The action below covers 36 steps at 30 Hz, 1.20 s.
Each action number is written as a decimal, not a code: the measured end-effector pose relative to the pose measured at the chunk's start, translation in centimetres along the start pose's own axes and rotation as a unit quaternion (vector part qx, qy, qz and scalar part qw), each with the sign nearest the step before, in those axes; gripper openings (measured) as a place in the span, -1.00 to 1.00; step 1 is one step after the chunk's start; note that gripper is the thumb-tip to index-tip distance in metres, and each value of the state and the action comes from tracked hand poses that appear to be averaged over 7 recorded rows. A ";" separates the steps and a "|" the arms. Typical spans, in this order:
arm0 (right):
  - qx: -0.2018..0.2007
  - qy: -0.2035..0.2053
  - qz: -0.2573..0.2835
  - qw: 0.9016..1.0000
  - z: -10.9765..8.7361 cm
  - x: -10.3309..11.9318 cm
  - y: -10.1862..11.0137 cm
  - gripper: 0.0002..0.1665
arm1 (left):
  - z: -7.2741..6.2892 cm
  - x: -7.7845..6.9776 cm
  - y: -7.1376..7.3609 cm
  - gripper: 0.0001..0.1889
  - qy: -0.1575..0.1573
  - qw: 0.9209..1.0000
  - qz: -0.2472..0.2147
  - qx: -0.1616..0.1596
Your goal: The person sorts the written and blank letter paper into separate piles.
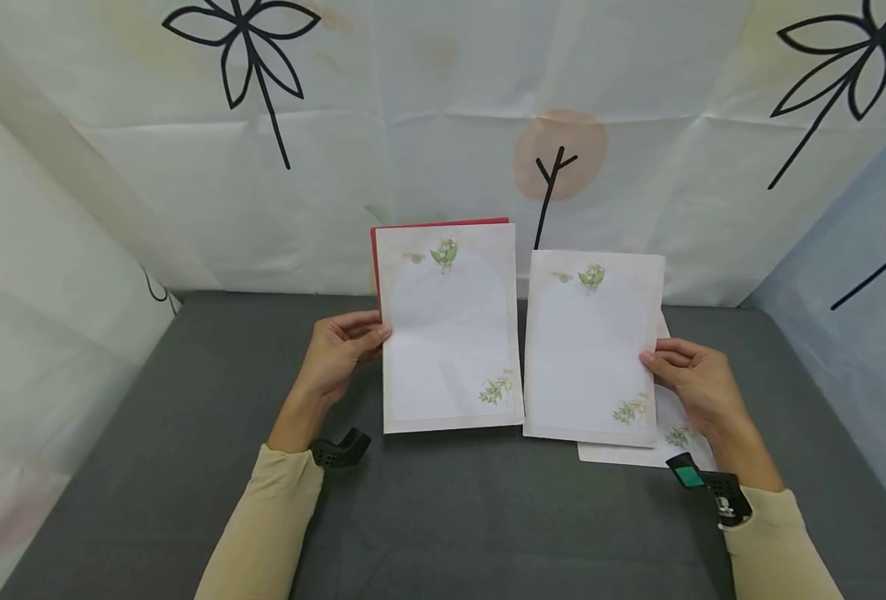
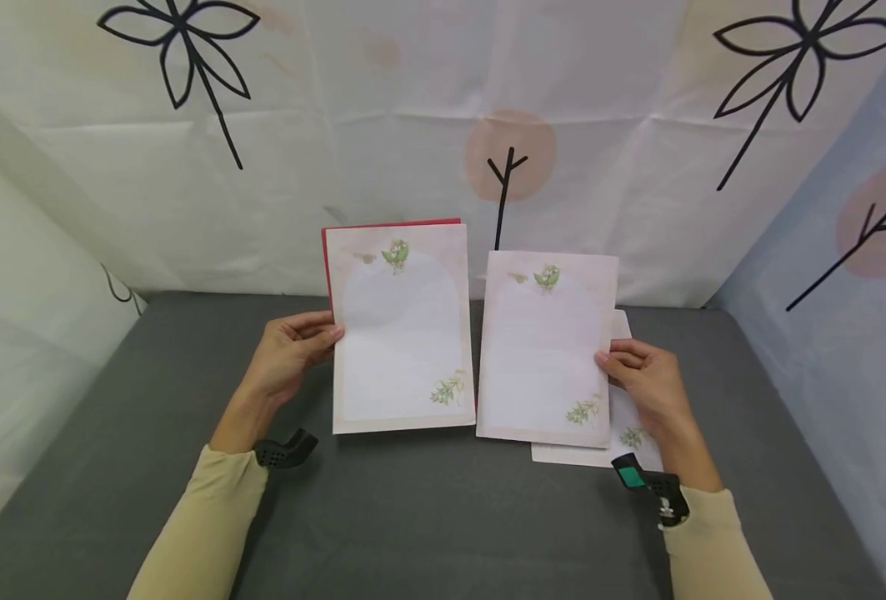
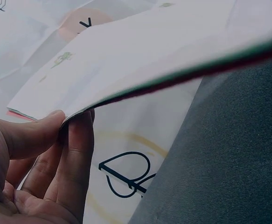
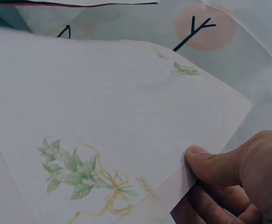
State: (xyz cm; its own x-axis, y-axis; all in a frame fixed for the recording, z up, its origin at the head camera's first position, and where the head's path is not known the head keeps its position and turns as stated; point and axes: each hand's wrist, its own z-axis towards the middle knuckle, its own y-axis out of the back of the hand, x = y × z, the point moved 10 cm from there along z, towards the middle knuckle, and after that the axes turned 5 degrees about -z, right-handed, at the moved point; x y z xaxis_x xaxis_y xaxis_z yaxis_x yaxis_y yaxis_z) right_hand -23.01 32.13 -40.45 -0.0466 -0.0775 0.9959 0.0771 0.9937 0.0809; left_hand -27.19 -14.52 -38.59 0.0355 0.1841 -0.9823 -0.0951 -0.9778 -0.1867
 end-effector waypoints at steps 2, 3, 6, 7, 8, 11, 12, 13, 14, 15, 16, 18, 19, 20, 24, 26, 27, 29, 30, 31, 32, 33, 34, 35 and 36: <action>-0.007 -0.005 -0.011 1.000 0.0 -0.3 0.5 -0.80 | 0.0 0.0 0.1 -0.62 -0.002 1.000 0.001 -0.001; -0.011 -0.008 -0.021 1.000 0.0 -0.4 0.7 -0.81 | -0.1 -0.1 0.1 -0.62 -0.003 1.000 0.001 -0.002; -0.023 -0.016 -0.071 0.997 0.0 -0.9 1.4 -0.87 | -0.2 -0.2 0.1 -0.62 -0.004 1.000 0.004 -0.002; -0.027 -0.019 -0.083 0.996 0.0 -1.1 1.6 -0.90 | -0.1 -0.2 0.1 -0.62 -0.004 1.000 0.005 -0.001; -0.031 -0.020 -0.104 0.994 0.0 -1.3 1.8 -0.90 | -0.1 -0.3 0.0 -0.62 -0.004 1.000 0.006 -0.001; -0.037 -0.025 -0.162 0.986 -0.1 -1.9 2.4 -0.72 | -0.2 -0.4 -0.2 -0.63 -0.004 1.000 0.006 0.000; -0.038 -0.026 -0.176 0.983 -0.1 -2.0 2.6 -0.65 | -0.2 -0.4 -0.2 -0.63 -0.004 1.000 0.007 0.000; -0.040 -0.027 -0.193 0.980 -0.1 -2.2 2.8 -0.58 | -0.2 -0.4 -0.2 -0.63 -0.004 1.000 0.006 0.000; -0.040 -0.027 -0.207 0.977 -0.2 -2.3 3.0 -0.53 | -0.2 -0.4 -0.2 -0.63 -0.003 1.000 0.006 -0.001; -0.041 -0.029 -0.215 0.975 -0.2 -2.5 3.2 -0.50 | -0.2 -0.4 -0.3 -0.63 -0.003 1.000 0.006 -0.001; -0.041 -0.029 -0.219 0.974 -0.2 -2.6 3.3 -0.47 | -0.2 -0.4 -0.3 -0.63 -0.003 1.000 0.005 -0.001; -0.041 -0.031 -0.220 0.974 -0.2 -2.7 3.7 -0.47 | -0.2 -0.3 -0.3 -0.63 -0.003 1.000 0.005 0.000; -0.042 -0.030 -0.220 0.974 -0.1 -2.8 3.8 -0.48 | -0.2 -0.3 -0.3 -0.63 -0.003 1.000 0.003 0.000; -0.041 -0.029 -0.219 0.974 -0.1 -2.8 3.9 -0.50 | -0.2 -0.3 -0.3 -0.62 -0.003 1.000 0.002 0.002; -0.041 -0.026 -0.228 0.972 -0.1 -2.7 4.1 -0.54 | -0.2 -0.1 -0.3 -0.63 -0.003 1.000 -0.001 0.007; -0.041 -0.023 -0.240 0.970 -0.1 -2.6 4.2 -0.52 | -0.2 -0.1 -0.3 -0.64 -0.004 1.000 -0.002 0.008; -0.041 -0.021 -0.248 0.968 -0.1 -2.5 4.2 -0.51 | -0.2 -0.1 -0.3 -0.64 -0.004 1.000 -0.003 0.008; -0.044 -0.018 -0.266 0.963 -0.1 -2.3 4.2 -0.50 | -0.2 -0.2 -0.3 -0.64 -0.006 1.000 -0.002 0.008; -0.046 -0.017 -0.277 0.960 -0.1 -2.2 4.2 -0.50 | -0.2 -0.2 -0.3 -0.64 -0.007 1.000 -0.002 0.008; -0.050 -0.016 -0.287 0.957 -0.1 -2.1 4.3 -0.51 | -0.2 -0.3 -0.3 -0.64 -0.008 1.000 -0.001 0.009; -0.054 -0.015 -0.296 0.953 -0.2 -2.0 4.3 -0.51 | -0.2 -0.3 -0.3 -0.64 -0.009 1.000 -0.001 0.009; -0.059 -0.015 -0.304 0.951 -0.2 -1.9 4.4 -0.52 | -0.2 -0.3 -0.4 -0.63 -0.010 1.000 0.000 0.009; -0.065 -0.016 -0.314 0.947 -0.2 -1.8 4.5 -0.52 | -0.2 -0.3 -0.3 -0.63 -0.010 1.000 0.000 0.008; -0.070 -0.016 -0.323 0.944 -0.2 -1.7 4.6 -0.53 | -0.2 -0.3 -0.3 -0.63 -0.009 1.000 0.000 0.008; -0.074 -0.016 -0.329 0.941 -0.2 -1.6 4.8 -0.52 | -0.2 -0.3 -0.3 -0.63 -0.009 1.000 0.000 0.008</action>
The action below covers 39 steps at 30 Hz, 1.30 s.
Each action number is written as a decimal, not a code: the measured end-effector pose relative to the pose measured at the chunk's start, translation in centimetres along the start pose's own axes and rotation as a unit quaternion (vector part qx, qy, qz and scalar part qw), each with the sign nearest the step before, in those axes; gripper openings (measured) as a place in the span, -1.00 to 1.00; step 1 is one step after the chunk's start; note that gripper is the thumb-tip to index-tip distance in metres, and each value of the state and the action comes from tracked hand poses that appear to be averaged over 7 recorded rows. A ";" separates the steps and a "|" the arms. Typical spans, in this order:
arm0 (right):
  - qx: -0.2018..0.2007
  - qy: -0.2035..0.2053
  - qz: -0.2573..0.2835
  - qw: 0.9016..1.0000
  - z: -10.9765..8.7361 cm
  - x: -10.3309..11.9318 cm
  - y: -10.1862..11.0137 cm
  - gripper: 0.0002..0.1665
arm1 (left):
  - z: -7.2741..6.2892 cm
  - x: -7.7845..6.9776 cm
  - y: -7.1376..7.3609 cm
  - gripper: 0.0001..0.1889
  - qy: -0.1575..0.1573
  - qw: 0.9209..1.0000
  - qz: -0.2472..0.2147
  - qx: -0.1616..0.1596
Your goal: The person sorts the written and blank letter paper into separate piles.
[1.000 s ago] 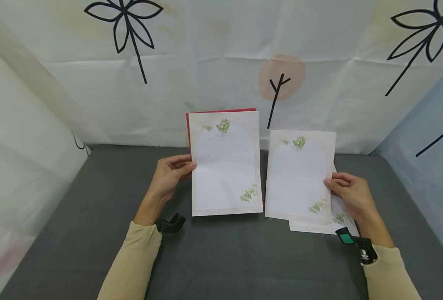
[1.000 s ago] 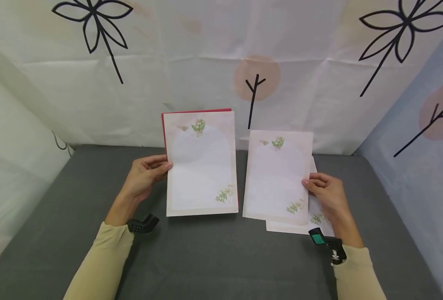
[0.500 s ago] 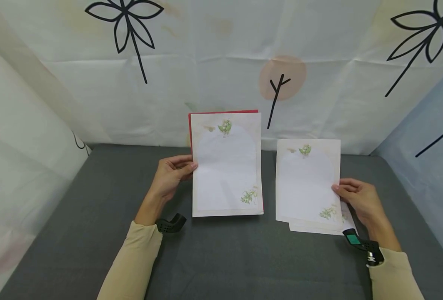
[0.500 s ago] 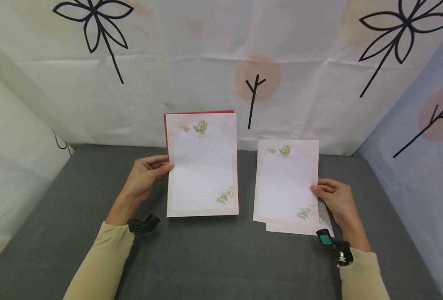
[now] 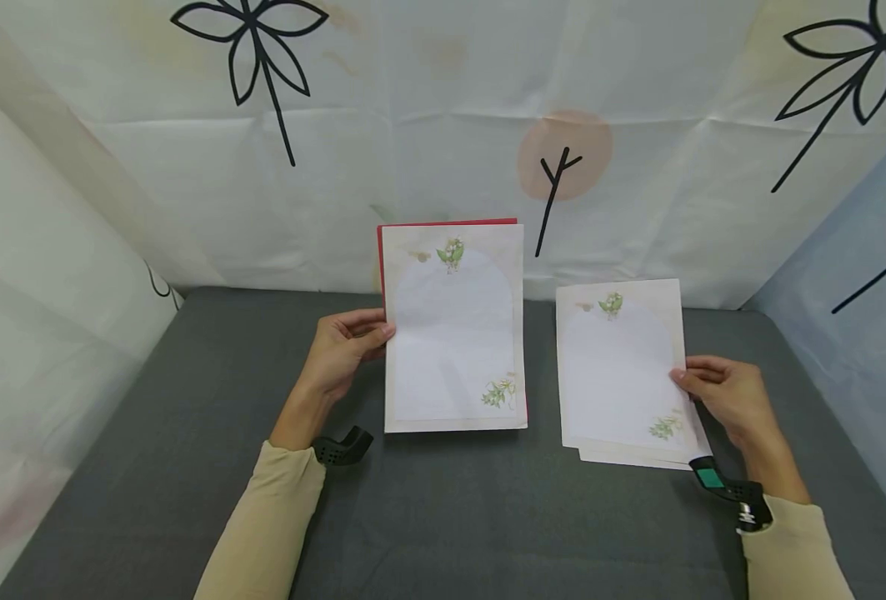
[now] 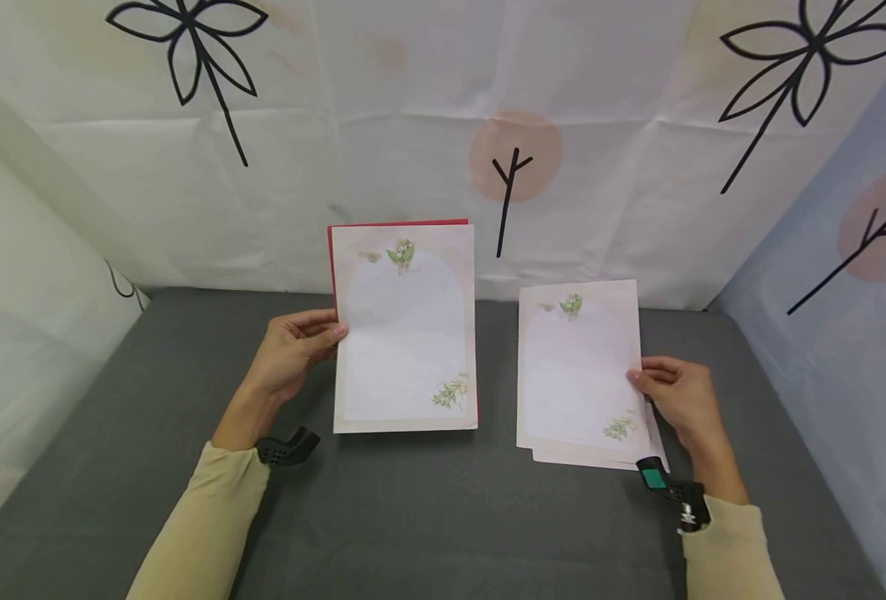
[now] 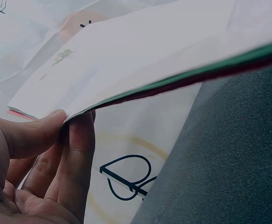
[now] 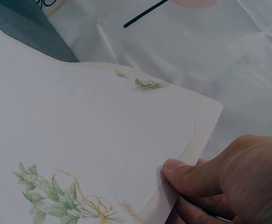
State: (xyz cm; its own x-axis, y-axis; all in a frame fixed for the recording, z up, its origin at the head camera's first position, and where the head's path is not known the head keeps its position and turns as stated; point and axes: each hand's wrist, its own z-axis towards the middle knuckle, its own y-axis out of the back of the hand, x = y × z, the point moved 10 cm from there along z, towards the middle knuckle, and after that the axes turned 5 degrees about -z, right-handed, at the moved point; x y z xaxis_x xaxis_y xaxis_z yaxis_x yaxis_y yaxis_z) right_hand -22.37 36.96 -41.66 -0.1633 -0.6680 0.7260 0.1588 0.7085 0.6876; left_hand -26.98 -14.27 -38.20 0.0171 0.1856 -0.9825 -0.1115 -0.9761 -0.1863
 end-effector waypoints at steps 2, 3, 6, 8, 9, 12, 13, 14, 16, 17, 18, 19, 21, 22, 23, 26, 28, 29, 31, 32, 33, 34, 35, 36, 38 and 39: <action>-0.010 -0.002 -0.016 1.000 0.0 0.0 0.3 -0.54 | 0.0 0.0 0.0 -0.63 0.000 1.000 -0.001 0.000; -0.015 -0.004 -0.022 1.000 0.0 -0.1 0.4 -0.54 | 0.1 0.0 0.0 -0.63 0.001 1.000 -0.001 0.001; -0.026 -0.009 -0.041 0.999 0.0 -0.2 0.8 -0.56 | 0.1 0.1 0.0 -0.63 0.002 1.000 -0.001 0.001; -0.031 -0.012 -0.048 0.998 0.0 -0.3 1.0 -0.58 | 0.1 0.1 0.0 -0.63 0.003 1.000 -0.001 0.001; -0.032 -0.014 -0.050 0.998 0.0 -0.4 1.0 -0.58 | 0.2 0.2 0.0 -0.63 0.003 1.000 0.000 0.001; -0.031 -0.017 -0.056 0.998 0.0 -0.4 1.1 -0.58 | 0.2 0.2 0.0 -0.63 0.003 1.000 0.000 0.002; -0.030 -0.018 -0.058 0.998 0.0 -0.4 1.1 -0.57 | 0.2 0.2 0.0 -0.63 0.002 1.000 0.000 0.002; -0.030 -0.019 -0.061 0.997 0.0 -0.4 1.1 -0.57 | 0.2 0.2 0.0 -0.63 0.002 1.000 0.000 0.002; -0.030 -0.024 -0.066 0.997 0.0 -0.5 1.1 -0.57 | 0.2 0.2 0.0 -0.63 0.002 1.000 0.000 0.003; -0.031 -0.026 -0.069 0.997 0.0 -0.5 1.1 -0.56 | 0.2 0.2 0.0 -0.63 0.002 1.000 0.000 0.003; -0.033 -0.026 -0.073 0.996 -0.1 -0.5 1.2 -0.56 | 0.2 0.2 0.0 -0.62 0.001 1.000 0.001 0.004; -0.035 -0.028 -0.077 0.996 -0.1 -0.6 1.2 -0.55 | 0.2 0.2 0.0 -0.62 0.002 1.000 0.001 0.003; -0.041 -0.030 -0.083 0.995 -0.1 -0.7 1.3 -0.53 | 0.2 0.2 0.0 -0.62 0.002 1.000 0.001 0.004; -0.045 -0.030 -0.087 0.995 -0.1 -0.7 1.4 -0.53 | 0.2 0.2 0.0 -0.61 0.002 1.000 0.001 0.004; -0.050 -0.029 -0.091 0.994 -0.2 -0.6 1.5 -0.52 | 0.2 0.2 0.0 -0.61 0.003 1.000 0.000 0.005; -0.065 -0.027 -0.101 0.992 -0.4 -0.5 1.8 -0.51 | 0.2 0.2 -0.1 -0.61 0.004 1.000 -0.001 0.006; -0.078 -0.025 -0.111 0.990 -0.5 -0.2 2.1 -0.53 | 0.2 0.2 -0.1 -0.61 0.005 1.000 -0.001 0.007; -0.083 -0.025 -0.114 0.990 -0.6 -0.1 2.2 -0.54 | 0.2 0.2 -0.1 -0.61 0.005 1.000 -0.001 0.007; -0.093 -0.025 -0.122 0.988 -0.7 0.3 2.4 -0.55 | 0.2 0.2 -0.1 -0.60 0.005 1.000 0.000 0.008; -0.096 -0.025 -0.123 0.987 -0.7 0.5 2.4 -0.55 | 0.2 0.2 -0.2 -0.60 0.005 1.000 0.000 0.008; -0.097 -0.024 -0.122 0.987 -0.8 0.8 2.4 -0.54 | 0.2 0.2 -0.2 -0.61 0.005 1.000 0.000 0.007; -0.099 -0.019 -0.121 0.988 -0.8 1.2 2.4 -0.54 | 0.2 0.2 -0.2 -0.60 0.005 1.000 0.000 0.007; -0.099 -0.015 -0.115 0.988 -0.8 1.6 2.3 -0.53 | 0.1 0.2 -0.2 -0.61 0.006 1.000 -0.001 0.008; -0.100 -0.006 -0.108 0.989 -0.9 2.0 2.2 -0.53 | 0.1 0.2 -0.3 -0.61 0.006 1.000 -0.001 0.008; -0.101 0.016 -0.094 0.990 -1.0 3.0 2.0 -0.53 | 0.1 0.2 -0.3 -0.61 0.008 1.000 0.000 0.008; -0.101 0.027 -0.084 0.991 -1.1 3.4 1.9 -0.53 | 0.1 0.2 -0.4 -0.61 0.009 1.000 0.000 0.009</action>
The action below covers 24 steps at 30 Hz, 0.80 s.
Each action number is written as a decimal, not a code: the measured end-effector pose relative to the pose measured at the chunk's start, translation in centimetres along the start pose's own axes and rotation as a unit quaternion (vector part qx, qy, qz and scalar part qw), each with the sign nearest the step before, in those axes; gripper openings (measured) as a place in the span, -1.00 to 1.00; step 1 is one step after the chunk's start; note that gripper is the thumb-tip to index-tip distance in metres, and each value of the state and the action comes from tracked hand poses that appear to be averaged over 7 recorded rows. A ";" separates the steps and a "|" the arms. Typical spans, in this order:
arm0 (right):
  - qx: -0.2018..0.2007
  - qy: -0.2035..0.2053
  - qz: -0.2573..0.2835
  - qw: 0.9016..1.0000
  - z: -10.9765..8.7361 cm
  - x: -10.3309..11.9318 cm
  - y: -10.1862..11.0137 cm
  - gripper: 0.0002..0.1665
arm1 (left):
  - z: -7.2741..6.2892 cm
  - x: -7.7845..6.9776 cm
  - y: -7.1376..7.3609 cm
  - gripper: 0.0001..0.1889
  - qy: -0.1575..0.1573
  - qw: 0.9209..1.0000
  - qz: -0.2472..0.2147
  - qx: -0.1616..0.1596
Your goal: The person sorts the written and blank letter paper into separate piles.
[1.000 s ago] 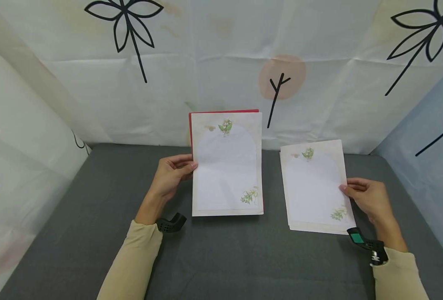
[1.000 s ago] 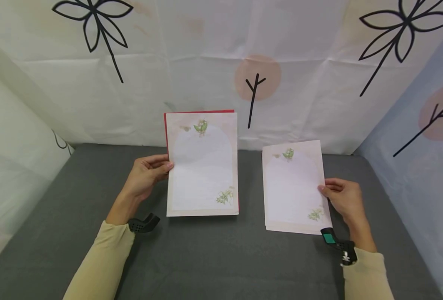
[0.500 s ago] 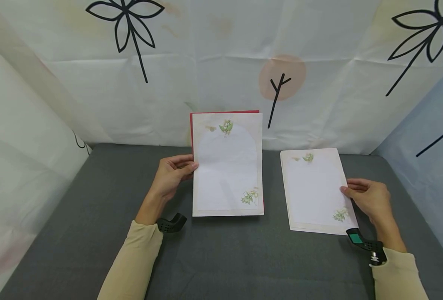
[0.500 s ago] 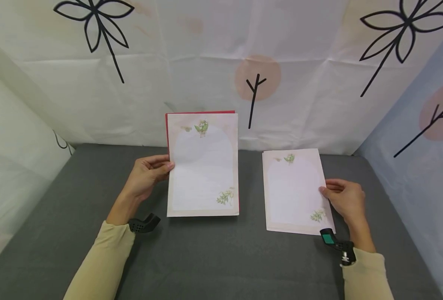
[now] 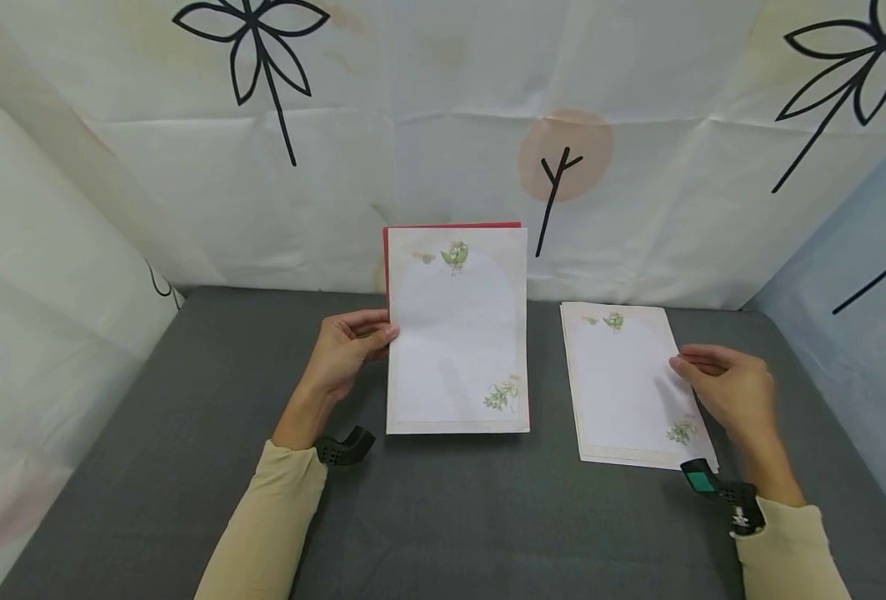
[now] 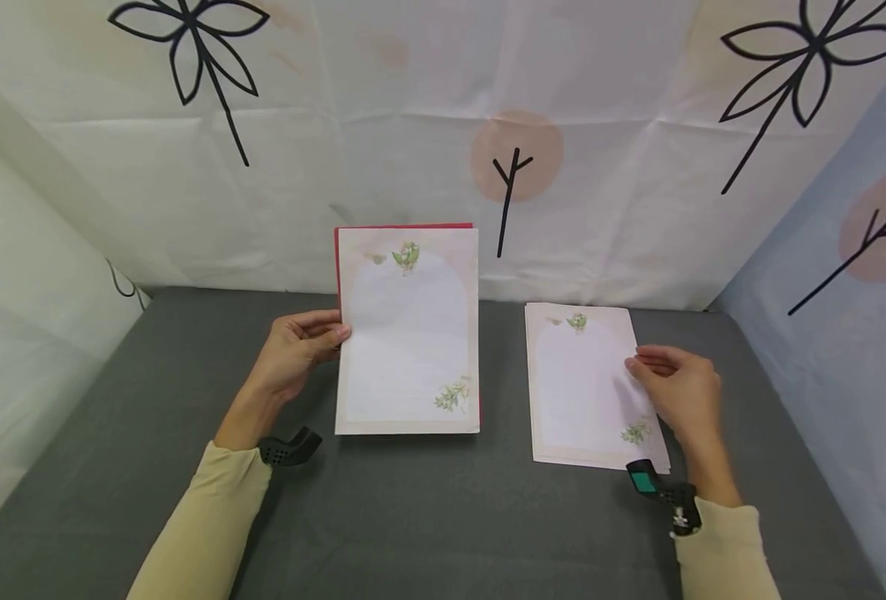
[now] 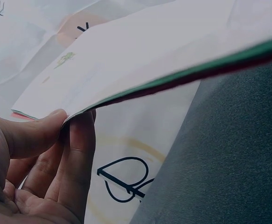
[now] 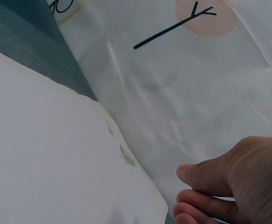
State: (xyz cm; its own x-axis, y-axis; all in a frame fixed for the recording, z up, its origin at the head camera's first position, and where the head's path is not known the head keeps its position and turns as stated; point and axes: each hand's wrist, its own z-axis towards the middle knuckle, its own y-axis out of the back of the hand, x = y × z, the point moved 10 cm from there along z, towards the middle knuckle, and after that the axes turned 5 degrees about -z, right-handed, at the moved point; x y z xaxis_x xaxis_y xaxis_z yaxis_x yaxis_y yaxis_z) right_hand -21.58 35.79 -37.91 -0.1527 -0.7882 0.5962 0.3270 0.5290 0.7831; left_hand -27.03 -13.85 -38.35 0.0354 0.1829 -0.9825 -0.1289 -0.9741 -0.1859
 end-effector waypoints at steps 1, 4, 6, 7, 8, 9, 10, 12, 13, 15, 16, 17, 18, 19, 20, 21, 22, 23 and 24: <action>-0.005 0.012 0.003 1.000 -0.1 0.4 -0.1 -0.53 | 0.0 0.0 -0.1 -0.61 0.001 1.000 0.000 0.001; -0.007 0.041 0.015 0.999 -0.3 1.8 -0.6 -0.52 | 0.0 0.1 -0.2 -0.60 0.003 1.000 0.001 0.004; -0.002 0.044 0.037 0.998 -0.6 2.6 -1.1 -0.51 | -0.1 0.1 -0.3 -0.59 0.003 1.000 0.001 0.006; 0.003 0.051 0.046 0.998 -0.8 3.3 -1.3 -0.51 | -0.1 0.1 -0.3 -0.59 0.002 1.000 0.001 0.006; 0.012 0.057 0.061 0.996 -1.0 4.0 -1.5 -0.52 | -0.1 0.1 -0.3 -0.59 0.002 1.000 0.001 0.007; 0.022 0.062 0.084 0.994 -1.2 4.7 -1.8 -0.53 | -0.1 0.1 -0.4 -0.59 0.001 1.000 0.000 0.007; 0.030 0.068 0.099 0.992 -1.3 5.5 -2.0 -0.55 | -0.1 0.1 -0.4 -0.59 0.001 1.000 -0.001 0.007; 0.053 0.091 0.138 0.985 -1.7 7.2 -2.4 -0.56 | -0.2 0.1 -0.6 -0.59 0.002 1.000 -0.004 0.008; 0.064 0.098 0.159 0.980 -1.9 7.9 -2.7 -0.58 | -0.1 0.2 -0.6 -0.60 0.003 1.000 -0.006 0.008; 0.084 0.107 0.198 0.971 -2.2 9.1 -3.4 -0.59 | -0.1 0.3 -0.8 -0.61 0.004 1.000 -0.010 0.009; 0.095 0.109 0.213 0.966 -2.3 9.7 -3.8 -0.60 | -0.1 0.4 -0.8 -0.62 0.005 1.000 -0.011 0.009; 0.105 0.111 0.228 0.962 -2.5 10.2 -4.3 -0.60 | -0.1 0.4 -0.9 -0.62 0.005 1.000 -0.011 0.010; 0.115 0.112 0.238 0.958 -2.6 10.7 -4.8 -0.60 | -0.1 0.5 -1.0 -0.62 0.005 1.000 -0.011 0.011; 0.124 0.112 0.247 0.954 -2.7 11.1 -5.3 -0.59 | -0.1 0.5 -1.1 -0.62 0.005 1.000 -0.010 0.012; 0.133 0.112 0.255 0.951 -2.8 11.6 -5.8 -0.59 | -0.1 0.5 -1.1 -0.62 0.004 1.000 -0.009 0.013; 0.143 0.111 0.264 0.947 -2.9 12.0 -6.2 -0.59 | -0.1 0.5 -1.2 -0.62 0.004 1.000 -0.008 0.014; 0.152 0.111 0.273 0.944 -2.9 12.4 -6.7 -0.58 | -0.1 0.5 -1.3 -0.61 0.003 1.000 -0.007 0.016; 0.160 0.111 0.280 0.940 -3.0 12.9 -7.1 -0.58 | -0.1 0.5 -1.3 -0.61 0.003 1.000 -0.005 0.017; 0.168 0.112 0.287 0.937 -3.0 13.3 -7.4 -0.57 | -0.1 0.5 -1.4 -0.61 0.003 1.000 -0.005 0.018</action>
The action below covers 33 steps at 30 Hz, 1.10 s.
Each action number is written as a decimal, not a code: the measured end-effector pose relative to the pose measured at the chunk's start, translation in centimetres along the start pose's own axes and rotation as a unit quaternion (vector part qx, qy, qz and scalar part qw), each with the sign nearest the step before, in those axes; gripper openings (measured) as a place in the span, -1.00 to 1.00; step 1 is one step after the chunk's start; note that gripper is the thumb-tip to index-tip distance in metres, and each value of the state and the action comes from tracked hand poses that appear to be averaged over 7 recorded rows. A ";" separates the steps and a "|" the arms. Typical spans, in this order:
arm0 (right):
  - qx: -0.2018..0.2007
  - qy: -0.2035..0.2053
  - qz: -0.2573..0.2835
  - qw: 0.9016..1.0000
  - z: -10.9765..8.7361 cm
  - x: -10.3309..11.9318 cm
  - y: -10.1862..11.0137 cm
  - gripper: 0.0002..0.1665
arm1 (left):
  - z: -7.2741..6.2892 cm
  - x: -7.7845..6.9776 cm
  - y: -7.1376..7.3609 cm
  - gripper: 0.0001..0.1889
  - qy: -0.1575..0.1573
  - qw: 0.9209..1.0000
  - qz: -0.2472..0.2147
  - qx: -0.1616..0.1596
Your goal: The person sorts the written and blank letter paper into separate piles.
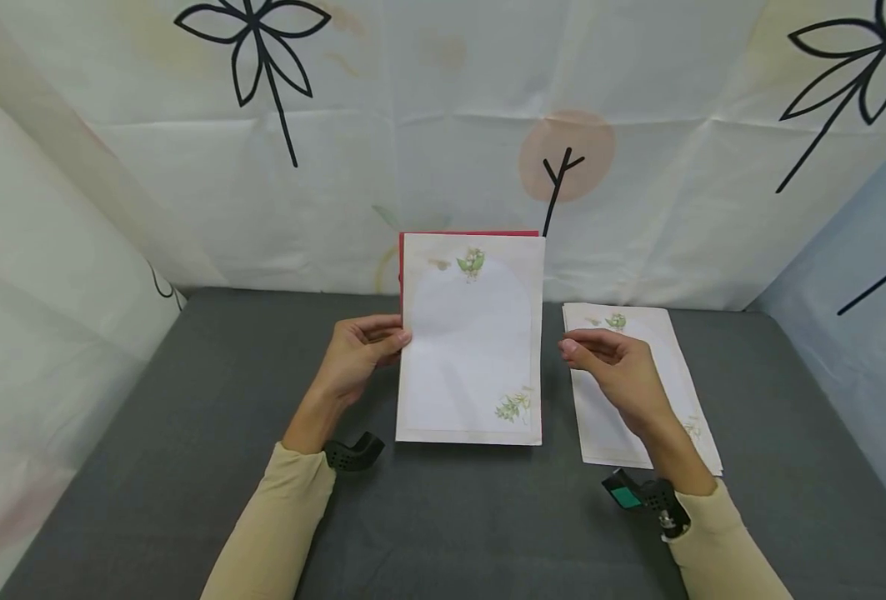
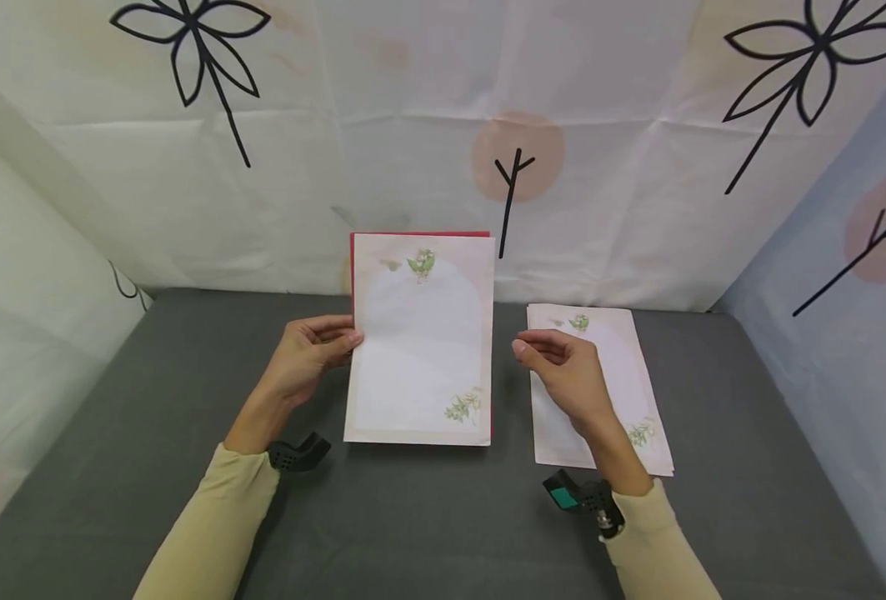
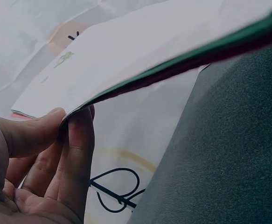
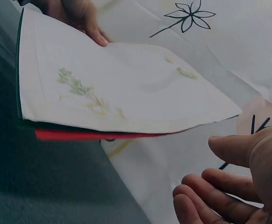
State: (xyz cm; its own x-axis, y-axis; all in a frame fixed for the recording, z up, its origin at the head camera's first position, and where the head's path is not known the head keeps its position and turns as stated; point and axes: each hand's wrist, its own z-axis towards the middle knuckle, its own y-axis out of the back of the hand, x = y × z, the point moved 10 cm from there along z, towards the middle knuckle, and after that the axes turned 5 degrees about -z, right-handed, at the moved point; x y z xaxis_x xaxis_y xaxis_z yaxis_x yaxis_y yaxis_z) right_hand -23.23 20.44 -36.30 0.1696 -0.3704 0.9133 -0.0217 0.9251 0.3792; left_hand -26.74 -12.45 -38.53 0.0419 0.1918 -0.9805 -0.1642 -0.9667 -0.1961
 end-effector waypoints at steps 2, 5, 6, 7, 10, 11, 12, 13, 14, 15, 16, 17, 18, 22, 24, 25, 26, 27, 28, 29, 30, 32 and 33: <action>0.012 -0.003 0.017 1.000 0.3 0.4 -0.9 -0.56 | 0.0 0.0 0.0 -0.60 -0.001 1.000 0.000 0.000; 0.020 -0.011 0.036 0.999 0.8 0.8 -1.8 -0.53 | 0.0 -0.1 -0.1 -0.61 -0.002 1.000 0.000 0.001; 0.020 -0.016 0.042 0.999 0.9 0.9 -2.1 -0.53 | 0.0 -0.2 -0.2 -0.61 -0.003 1.000 -0.001 0.001; 0.021 -0.022 0.048 0.998 1.1 1.0 -2.3 -0.52 | 0.0 -0.2 -0.2 -0.61 -0.003 1.000 0.000 0.001; 0.021 -0.039 0.060 0.997 1.3 0.9 -3.0 -0.50 | 0.0 -0.2 -0.3 -0.62 -0.004 1.000 -0.001 0.002; 0.023 -0.043 0.063 0.997 1.3 0.8 -3.3 -0.50 | 0.0 -0.2 -0.4 -0.62 -0.005 1.000 -0.002 0.002; 0.024 -0.045 0.063 0.997 1.3 0.8 -3.5 -0.50 | 0.0 -0.2 -0.4 -0.62 -0.005 1.000 -0.003 0.002; 0.026 -0.046 0.062 0.997 1.3 0.8 -3.7 -0.51 | 0.0 -0.3 -0.5 -0.62 -0.005 1.000 -0.004 0.003; 0.027 -0.046 0.060 0.997 1.2 0.8 -3.9 -0.52 | 0.0 -0.3 -0.5 -0.63 -0.005 1.000 -0.006 0.002; 0.028 -0.044 0.059 0.997 1.2 0.8 -4.1 -0.53 | 0.0 -0.3 -0.6 -0.63 -0.005 1.000 -0.006 0.002; 0.029 -0.042 0.057 0.997 1.1 0.8 -4.3 -0.55 | 0.0 -0.3 -0.6 -0.63 -0.005 1.000 -0.007 0.002; 0.029 -0.038 0.056 0.997 1.0 0.9 -4.4 -0.56 | 0.0 -0.2 -0.7 -0.63 -0.004 1.000 -0.008 0.003; 0.027 -0.034 0.054 0.998 0.9 1.0 -4.4 -0.57 | 0.0 -0.2 -0.8 -0.63 -0.004 1.000 -0.008 0.003; 0.015 -0.019 0.052 0.998 0.6 1.3 -4.4 -0.61 | -0.2 -0.1 -1.1 -0.64 -0.004 1.000 -0.007 0.004; 0.003 -0.013 0.050 0.999 0.6 1.5 -4.2 -0.63 | -0.2 -0.1 -1.1 -0.64 -0.005 1.000 -0.007 0.005; -0.005 -0.011 0.049 0.999 0.6 1.5 -4.1 -0.64 | -0.2 -0.2 -1.1 -0.64 -0.005 1.000 -0.007 0.004; -0.014 -0.010 0.048 0.999 0.6 1.5 -3.9 -0.65 | -0.2 -0.2 -1.1 -0.63 -0.006 1.000 -0.007 0.004; -0.022 -0.009 0.047 0.999 0.6 1.5 -3.7 -0.66 | -0.2 -0.2 -1.1 -0.63 -0.007 1.000 -0.007 0.003; -0.031 -0.007 0.048 0.998 0.6 1.5 -3.4 -0.68 | -0.2 -0.3 -1.1 -0.63 -0.007 1.000 -0.006 0.002; -0.041 -0.006 0.048 0.998 0.6 1.5 -3.2 -0.69 | -0.2 -0.3 -1.0 -0.63 -0.008 1.000 -0.007 0.002; -0.049 -0.005 0.050 0.998 0.6 1.5 -2.9 -0.70 | -0.2 -0.3 -1.0 -0.63 -0.009 1.000 -0.007 0.002; -0.062 -0.002 0.054 0.997 0.6 1.5 -2.5 -0.71 | -0.3 -0.4 -0.9 -0.63 -0.009 1.000 -0.006 0.002; -0.066 -0.001 0.056 0.996 0.7 1.5 -2.4 -0.71 | -0.3 -0.4 -0.9 -0.63 -0.009 1.000 -0.005 0.002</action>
State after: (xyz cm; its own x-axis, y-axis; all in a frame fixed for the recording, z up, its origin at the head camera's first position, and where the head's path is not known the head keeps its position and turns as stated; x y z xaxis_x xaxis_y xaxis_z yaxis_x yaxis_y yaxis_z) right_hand -23.57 17.64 -35.74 0.1722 -0.2633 0.9492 0.0893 0.9638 0.2512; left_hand -26.33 -11.73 -37.99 0.0256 0.2039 -0.9787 -0.1687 -0.9641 -0.2053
